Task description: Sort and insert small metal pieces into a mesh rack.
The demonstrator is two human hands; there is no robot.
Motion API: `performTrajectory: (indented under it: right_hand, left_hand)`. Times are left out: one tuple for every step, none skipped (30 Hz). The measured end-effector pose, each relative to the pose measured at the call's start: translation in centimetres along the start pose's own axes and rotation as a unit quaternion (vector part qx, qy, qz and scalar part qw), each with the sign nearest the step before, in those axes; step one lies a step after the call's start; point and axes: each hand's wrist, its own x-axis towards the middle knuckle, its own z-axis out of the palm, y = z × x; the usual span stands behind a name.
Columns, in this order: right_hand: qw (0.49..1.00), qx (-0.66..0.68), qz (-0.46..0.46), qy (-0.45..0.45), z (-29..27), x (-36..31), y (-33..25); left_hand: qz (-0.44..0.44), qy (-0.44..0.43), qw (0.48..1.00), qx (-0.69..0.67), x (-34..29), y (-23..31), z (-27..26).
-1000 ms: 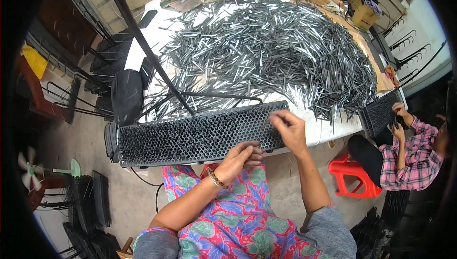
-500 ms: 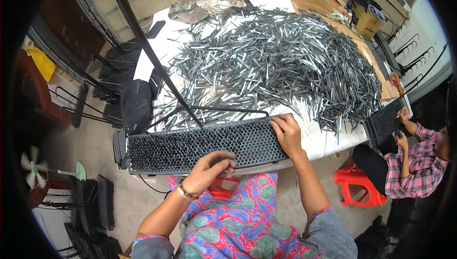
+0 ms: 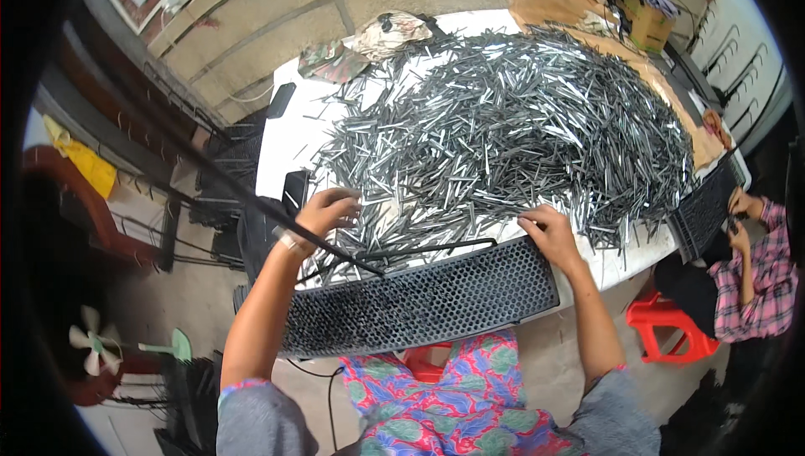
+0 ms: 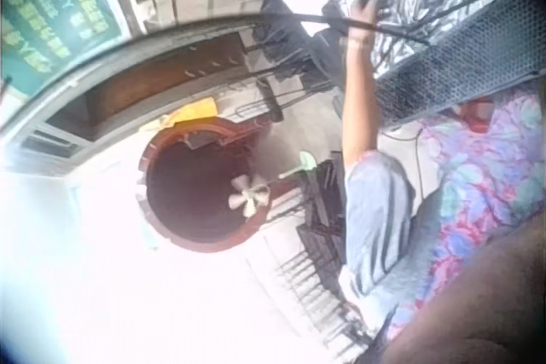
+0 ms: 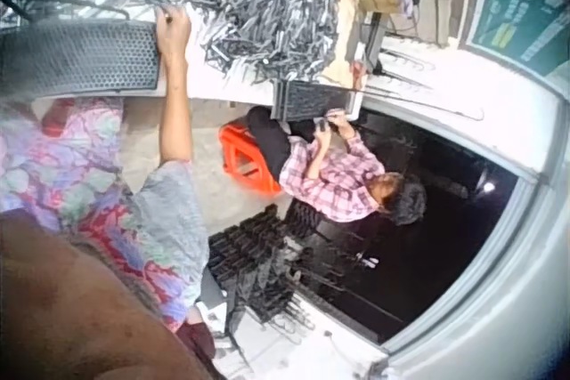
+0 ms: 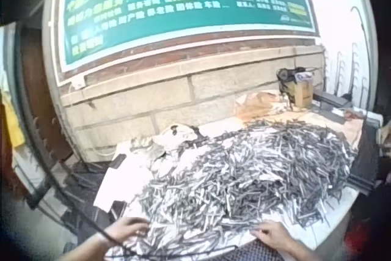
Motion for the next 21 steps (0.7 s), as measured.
performTrajectory:
  right_hand:
    - [0.998, -0.011, -0.001, -0.057, 0.2, 1.3, 0.2]
    - [0.990, -0.060, -0.059, -0.116, 0.5, 2.7, 1.8]
    - [0.982, -0.045, -0.047, -0.176, 1.1, 4.0, 1.6]
    - [0.975, -0.071, -0.067, -0.200, 1.7, 5.1, 2.0]
    - [0.967, -0.099, -0.085, -0.221, 2.2, 6.0, 2.6]
    - [0.952, -0.146, -0.079, -0.256, 2.6, 6.9, 2.9]
    - [0.940, -0.158, -0.086, -0.291, 3.2, 7.7, 2.6]
    - [0.934, -0.160, -0.096, -0.304, 4.3, 8.3, 2.4]
    - [0.929, -0.166, -0.097, -0.315, 4.8, 8.7, 2.6]
    - [0.925, -0.186, -0.106, -0.313, 5.2, 8.9, 2.7]
    - [0.921, -0.203, -0.117, -0.312, 5.5, 9.2, 2.5]
    - [0.916, -0.222, -0.127, -0.309, 5.7, 9.4, 2.4]
    - [0.916, -0.227, -0.135, -0.304, 6.3, 9.7, 2.7]
    - [0.915, -0.230, -0.144, -0.299, 7.1, 9.9, 3.0]
    - [0.913, -0.237, -0.155, -0.294, 7.4, 10.3, 2.8]
    - [0.913, -0.239, -0.161, -0.288, 7.5, 10.5, 2.5]
    - [0.917, -0.221, -0.154, -0.295, 7.5, 10.8, 2.3]
    - [0.920, -0.204, -0.146, -0.303, 7.5, 11.0, 2.2]
    - [0.922, -0.186, -0.137, -0.310, 7.4, 11.1, 2.3]
    - [0.927, -0.162, -0.133, -0.311, 7.2, 11.1, 2.2]
    - [0.938, -0.139, -0.134, -0.287, 6.9, 10.9, 2.2]
  left_hand:
    - [-0.012, -0.044, 0.997, 0.069, 2.9, -0.6, 0.0]
    - [-0.007, -0.083, 0.988, 0.126, 6.4, -1.4, 0.8]
    - [0.004, -0.095, 0.980, 0.173, 9.5, -2.8, 1.3]
    - [0.044, -0.099, 0.933, 0.343, 12.2, -2.5, 2.4]
    - [0.048, -0.132, 0.912, 0.386, 14.1, -1.5, 4.2]
    - [0.014, -0.111, 0.899, 0.422, 15.3, -0.7, 6.1]
    - [0.010, -0.111, 0.890, 0.441, 16.5, -0.7, 7.4]
    - [0.008, -0.124, 0.882, 0.454, 18.1, -2.1, 7.7]
    - [-0.014, -0.163, 0.859, 0.486, 19.0, -1.6, 9.1]
    - [-0.003, -0.122, 0.846, 0.519, 19.0, -1.7, 10.7]
    - [0.006, -0.079, 0.830, 0.552, 18.3, -2.0, 12.2]
    - [0.003, -0.072, 0.818, 0.571, 17.6, -1.7, 13.4]
    - [-0.001, -0.064, 0.805, 0.590, 16.7, -1.3, 14.3]
    - [0.004, -0.070, 0.808, 0.585, 15.8, -1.3, 14.7]
    - [0.033, -0.040, 0.794, 0.606, 15.2, -1.6, 15.3]
    - [0.052, -0.029, 0.792, 0.607, 15.1, -2.3, 15.4]
    - [0.071, -0.019, 0.791, 0.607, 15.1, -2.6, 15.5]
    - [0.064, -0.021, 0.803, 0.591, 15.1, -2.7, 15.5]
    - [0.059, -0.024, 0.810, 0.583, 15.5, -3.0, 15.6]
    - [0.054, -0.024, 0.816, 0.575, 15.7, -3.2, 15.6]
    - [0.049, -0.024, 0.822, 0.566, 16.0, -3.5, 15.6]
